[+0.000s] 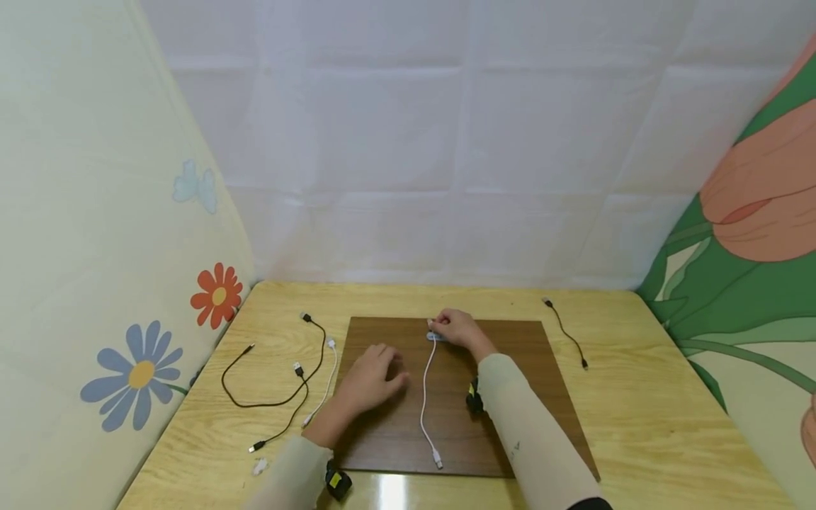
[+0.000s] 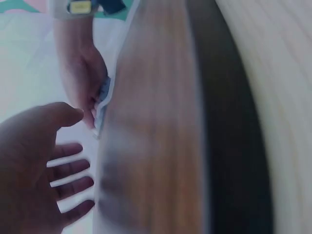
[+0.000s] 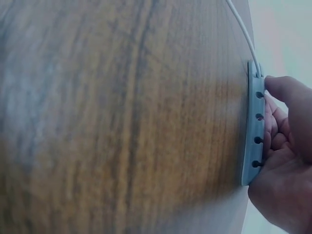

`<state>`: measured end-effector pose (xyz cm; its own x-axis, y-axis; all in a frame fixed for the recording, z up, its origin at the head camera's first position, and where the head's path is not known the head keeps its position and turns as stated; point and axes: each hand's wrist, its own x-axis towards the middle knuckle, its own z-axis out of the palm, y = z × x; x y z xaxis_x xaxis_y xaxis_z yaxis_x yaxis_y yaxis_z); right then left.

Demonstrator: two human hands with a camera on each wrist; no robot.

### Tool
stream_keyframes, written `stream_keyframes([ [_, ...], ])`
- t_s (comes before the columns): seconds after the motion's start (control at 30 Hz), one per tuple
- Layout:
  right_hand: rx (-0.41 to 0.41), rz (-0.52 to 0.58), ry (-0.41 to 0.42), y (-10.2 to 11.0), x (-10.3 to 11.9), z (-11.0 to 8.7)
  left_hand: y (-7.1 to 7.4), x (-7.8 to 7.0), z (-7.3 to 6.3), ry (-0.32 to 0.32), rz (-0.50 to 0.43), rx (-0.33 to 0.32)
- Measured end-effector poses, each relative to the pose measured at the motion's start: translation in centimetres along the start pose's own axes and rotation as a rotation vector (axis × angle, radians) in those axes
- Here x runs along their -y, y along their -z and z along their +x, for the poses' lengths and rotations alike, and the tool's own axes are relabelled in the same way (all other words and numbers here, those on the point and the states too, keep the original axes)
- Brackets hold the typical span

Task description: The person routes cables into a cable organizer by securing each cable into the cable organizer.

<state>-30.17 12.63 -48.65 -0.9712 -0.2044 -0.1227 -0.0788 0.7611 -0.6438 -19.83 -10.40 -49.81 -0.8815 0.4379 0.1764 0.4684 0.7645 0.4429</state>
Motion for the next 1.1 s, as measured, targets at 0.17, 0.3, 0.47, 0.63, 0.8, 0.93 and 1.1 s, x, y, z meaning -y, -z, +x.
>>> stream_keyframes([
  [0.17, 0.002, 0.010, -0.005, 0.0, 0.1, 0.1, -0.4, 0.9, -0.2, 0.138, 0.133, 0.009],
  [0.3, 0.006, 0.018, -0.012, 0.0, 0.2, 0.2, -1.2, 1.5, -0.5, 0.175, 0.180, 0.045],
  [0.47, 0.011, 0.023, -0.030, 0.0, 0.1, 0.2, -1.7, 1.7, -0.7, 0.168, 0.219, 0.081],
  [0.63, 0.024, 0.026, -0.031, 0.0, 0.0, 0.1, -1.6, 1.4, -0.9, 0.173, 0.224, 0.114],
  [0.8, 0.020, 0.027, -0.015, 0.0, 0.0, 0.2, -1.2, 0.9, -1.0, 0.190, 0.237, 0.156],
  [0.93, 0.023, 0.024, 0.003, 0.1, -0.1, 0.2, -0.7, 0.4, -1.0, 0.209, 0.226, 0.205],
  [1.1, 0.029, 0.015, 0.018, 0.3, -0.3, 0.0, -0.4, 0.0, -0.9, 0.204, 0.268, 0.256],
])
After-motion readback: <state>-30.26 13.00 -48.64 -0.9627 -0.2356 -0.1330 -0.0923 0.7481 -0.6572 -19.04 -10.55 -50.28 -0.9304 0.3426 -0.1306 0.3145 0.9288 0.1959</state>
